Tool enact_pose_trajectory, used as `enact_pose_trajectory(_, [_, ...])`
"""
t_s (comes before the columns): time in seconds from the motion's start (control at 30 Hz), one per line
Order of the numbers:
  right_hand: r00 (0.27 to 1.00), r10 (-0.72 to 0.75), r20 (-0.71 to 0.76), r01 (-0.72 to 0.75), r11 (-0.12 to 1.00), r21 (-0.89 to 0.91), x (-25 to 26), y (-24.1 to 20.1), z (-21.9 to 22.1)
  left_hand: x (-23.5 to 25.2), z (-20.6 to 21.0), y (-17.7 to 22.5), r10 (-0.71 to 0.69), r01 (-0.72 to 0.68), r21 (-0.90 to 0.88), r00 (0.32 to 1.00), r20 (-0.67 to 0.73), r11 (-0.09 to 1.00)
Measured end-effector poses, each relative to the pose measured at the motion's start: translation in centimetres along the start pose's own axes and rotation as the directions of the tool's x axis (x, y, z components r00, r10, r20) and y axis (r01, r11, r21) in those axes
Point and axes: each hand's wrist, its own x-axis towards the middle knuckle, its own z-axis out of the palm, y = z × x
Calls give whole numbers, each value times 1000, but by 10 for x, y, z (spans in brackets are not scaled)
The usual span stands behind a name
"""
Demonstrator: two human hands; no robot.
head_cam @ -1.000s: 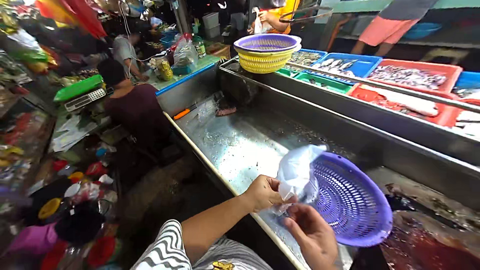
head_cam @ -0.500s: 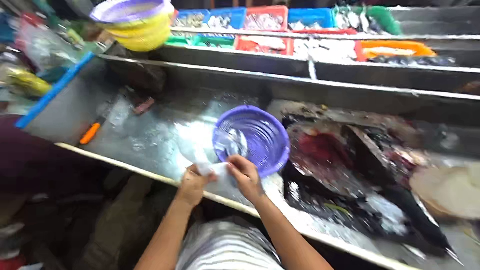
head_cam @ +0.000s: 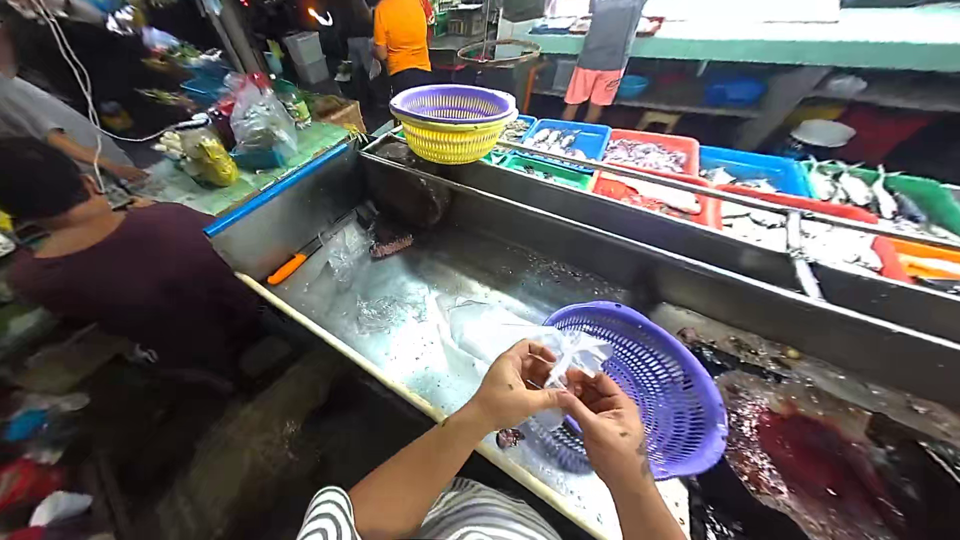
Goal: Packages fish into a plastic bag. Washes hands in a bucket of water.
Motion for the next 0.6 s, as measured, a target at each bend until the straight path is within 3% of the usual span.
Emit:
enact_pose_trajectory(0.13, [999,-6,32,11,987,-160,2,8,16,-5,-30,-3,-130,122,-75,986,-104,990])
enact_pose_trajectory(0.2, [995,42,-88,-53,990,-129,4,13,18,-8,-50,0,-114,86,-238,988,-108,967])
enact_pose_trajectory(0.27, [943,215,-252,-203,976,74,9,10,15,-15,-72,-1,26,-38,-527,999,-30,849])
enact_pose_trajectory(0.33, [885,395,-248,-309,894,324,19,-1,8,-16,-90,-3,245,-103,-728,965,92,678])
enact_pose_trajectory(0.4, [888,443,-127,-340,816,467,26,-15,13,-16,-99,0,320,-174,-663,941,105,728])
enact_pose_trajectory(0.47, [924,381,-39,-295,772,563,28,-31,23,-19,-91,4,171,-196,-312,980,-106,930])
enact_pose_trajectory(0.5, [954,300,24,-257,767,588,28,-32,26,-18,-81,4,63,-100,-127,961,-268,987])
enact_pose_trajectory(0.53, [973,201,110,-227,782,580,26,-29,27,-15,-73,1,-46,22,-66,915,-400,998])
enact_pose_trajectory(0.6, [966,53,251,-150,910,388,20,-20,26,-4,-62,-1,-263,164,-218,772,-579,962])
